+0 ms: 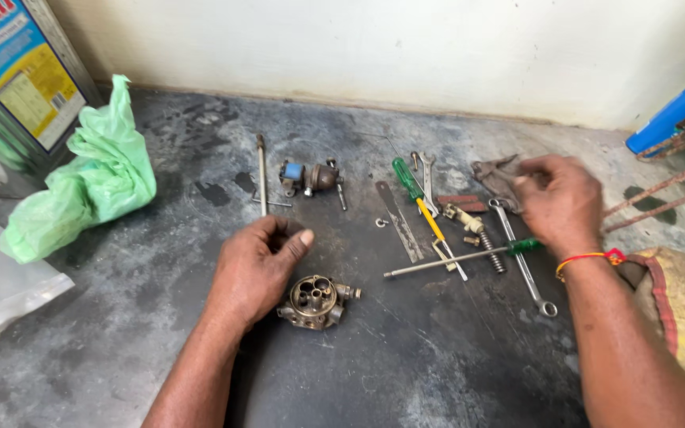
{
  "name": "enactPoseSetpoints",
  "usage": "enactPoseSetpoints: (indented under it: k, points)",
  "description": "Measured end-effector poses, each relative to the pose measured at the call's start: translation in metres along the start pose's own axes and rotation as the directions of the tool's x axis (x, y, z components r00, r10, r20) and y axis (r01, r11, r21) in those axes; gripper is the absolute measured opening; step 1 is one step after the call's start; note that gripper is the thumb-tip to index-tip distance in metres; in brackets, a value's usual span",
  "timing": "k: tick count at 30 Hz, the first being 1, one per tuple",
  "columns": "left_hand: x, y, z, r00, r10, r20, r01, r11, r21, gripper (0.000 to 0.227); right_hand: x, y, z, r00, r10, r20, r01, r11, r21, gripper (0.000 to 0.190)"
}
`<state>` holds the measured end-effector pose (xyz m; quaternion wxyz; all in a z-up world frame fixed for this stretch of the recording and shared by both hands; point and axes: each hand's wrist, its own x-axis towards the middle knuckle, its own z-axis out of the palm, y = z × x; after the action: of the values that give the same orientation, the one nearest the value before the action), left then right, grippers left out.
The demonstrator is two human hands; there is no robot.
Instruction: The person cleans and probes a small metal engine part on a workbench using a thin metal rod, a screwdriver, a cloth, and a metal ruler.
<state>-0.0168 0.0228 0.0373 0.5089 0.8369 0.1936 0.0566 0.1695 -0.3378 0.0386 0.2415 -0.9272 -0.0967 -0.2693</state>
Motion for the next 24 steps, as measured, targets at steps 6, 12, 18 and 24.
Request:
enactPoseSetpoints:
  k: [6,12,18,24]
  points:
    - [0.014,-0.008,0.003,0.992,-0.044,-0.121,-0.002,0.933,-0.36,0.03,-0.01,-0.02,-0.011,0.955,0.226,0.193,-0.235,0.972,0.027,0.019]
    - [0.029,-0.024,-0.001,0.966,-0.062,-0.252,-0.113,0.774,-0.623,0.026,-0.033,-0.007,-0.021,0.92,0.284,0.27,-0.289,0.957,-0.02,0.019]
    - [0.034,-0.026,0.0,0.93,-0.062,-0.362,-0.189,0.765,-0.615,0.02,-0.034,-0.004,-0.02,0.94,0.183,0.288,-0.107,0.959,-0.262,0.022]
    - [0.036,-0.034,-0.01,0.902,-0.083,-0.423,-0.218,0.759,-0.613,0.02,-0.035,0.003,-0.017,0.865,0.301,0.403,-0.193,0.939,-0.285,0.028]
